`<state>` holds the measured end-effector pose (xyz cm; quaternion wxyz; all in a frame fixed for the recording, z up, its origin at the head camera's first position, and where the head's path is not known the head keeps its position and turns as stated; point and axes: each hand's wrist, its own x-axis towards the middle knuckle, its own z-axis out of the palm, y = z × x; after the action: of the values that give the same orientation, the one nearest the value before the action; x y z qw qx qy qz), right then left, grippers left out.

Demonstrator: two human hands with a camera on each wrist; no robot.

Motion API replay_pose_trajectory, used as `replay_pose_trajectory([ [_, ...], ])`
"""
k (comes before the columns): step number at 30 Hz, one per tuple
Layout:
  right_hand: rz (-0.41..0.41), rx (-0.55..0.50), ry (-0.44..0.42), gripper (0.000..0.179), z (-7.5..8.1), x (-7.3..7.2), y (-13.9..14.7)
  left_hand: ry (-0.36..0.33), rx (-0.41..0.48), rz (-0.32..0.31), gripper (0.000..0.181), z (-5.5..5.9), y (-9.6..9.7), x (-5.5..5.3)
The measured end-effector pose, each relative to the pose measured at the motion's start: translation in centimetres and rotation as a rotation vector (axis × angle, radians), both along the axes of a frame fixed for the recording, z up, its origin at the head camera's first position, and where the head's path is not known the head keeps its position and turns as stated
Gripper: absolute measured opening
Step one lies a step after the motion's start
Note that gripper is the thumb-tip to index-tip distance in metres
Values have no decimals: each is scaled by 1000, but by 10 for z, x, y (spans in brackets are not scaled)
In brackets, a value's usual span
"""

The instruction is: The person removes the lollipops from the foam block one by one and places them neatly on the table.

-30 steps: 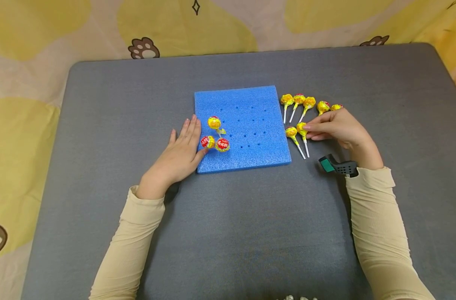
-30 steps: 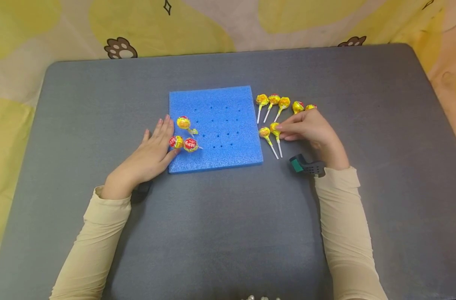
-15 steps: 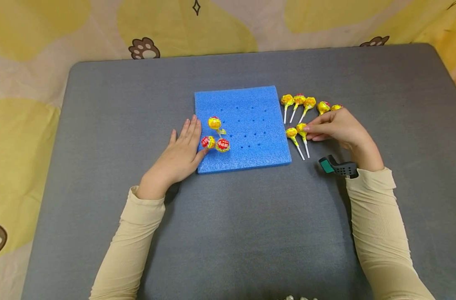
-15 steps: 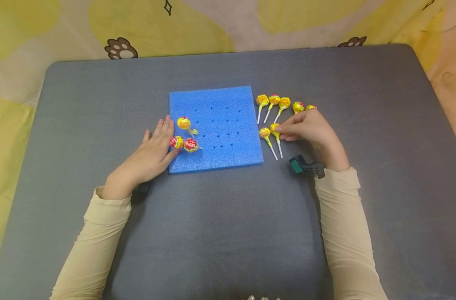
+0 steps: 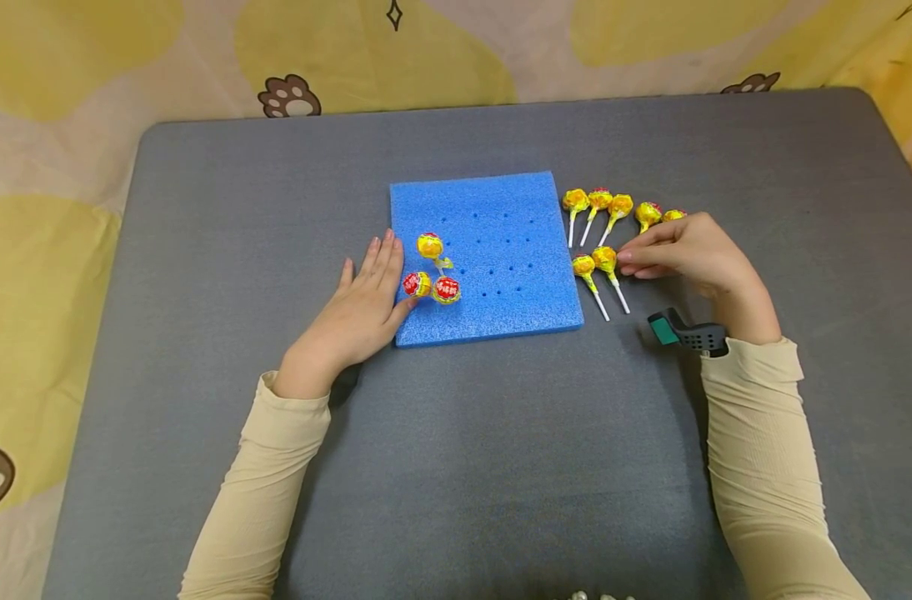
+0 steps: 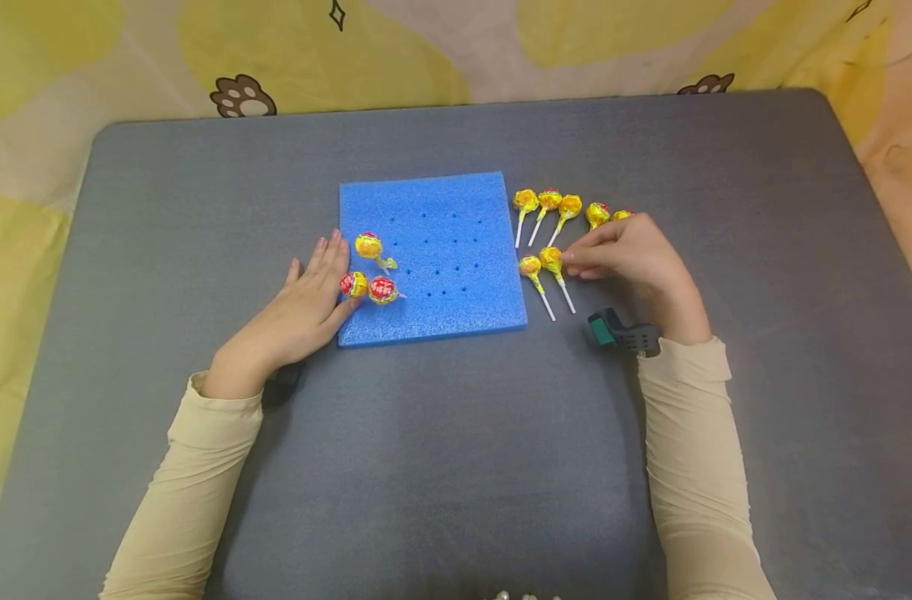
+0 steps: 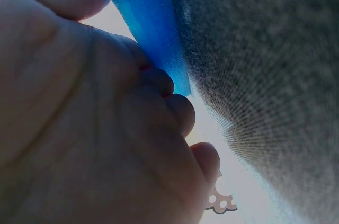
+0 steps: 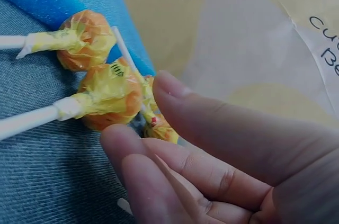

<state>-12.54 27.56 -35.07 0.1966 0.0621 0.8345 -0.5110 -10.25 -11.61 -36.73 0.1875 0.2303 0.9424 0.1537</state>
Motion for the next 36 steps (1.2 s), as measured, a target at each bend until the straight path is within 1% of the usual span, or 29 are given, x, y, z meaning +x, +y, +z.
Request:
replay_pose_trajectory([
  [2, -17, -29, 14, 10, 1, 1, 0, 0, 0, 0, 71, 0, 0, 0],
  [4, -30, -65, 30, 6, 2, 2, 0, 1, -3, 0, 72, 1, 0, 0],
  [9, -44, -130, 71, 8, 4, 2, 0, 5, -7, -2, 72, 1, 0, 1],
  [12, -28, -181, 113, 9, 4, 2, -4, 3, -6, -2, 72, 1, 0, 1],
  [14, -10, -244, 149, 14, 2, 2, -10, 2, -9, 0, 72, 1, 0, 1],
  [17, 17, -373, 194, 20, -2, 2, -22, -1, -13, 2, 73, 1, 0, 1],
  [19, 31, -444, 208, 21, -5, 2, -31, -2, -15, 3, 73, 2, 0, 0],
  [21, 42, -493, 213, 21, -6, 2, -38, -5, -11, 2, 72, 2, 0, 1],
  [25, 58, -524, 216, 22, -7, 4, -50, -13, -4, 1, 71, 3, 0, 0],
  [30, 69, -523, 202, 22, -5, 6, -61, -18, -1, 1, 71, 3, 1, 0],
  [36, 140, -564, 201, 20, -3, 7, -79, -22, -7, 4, 72, 2, 0, 0],
])
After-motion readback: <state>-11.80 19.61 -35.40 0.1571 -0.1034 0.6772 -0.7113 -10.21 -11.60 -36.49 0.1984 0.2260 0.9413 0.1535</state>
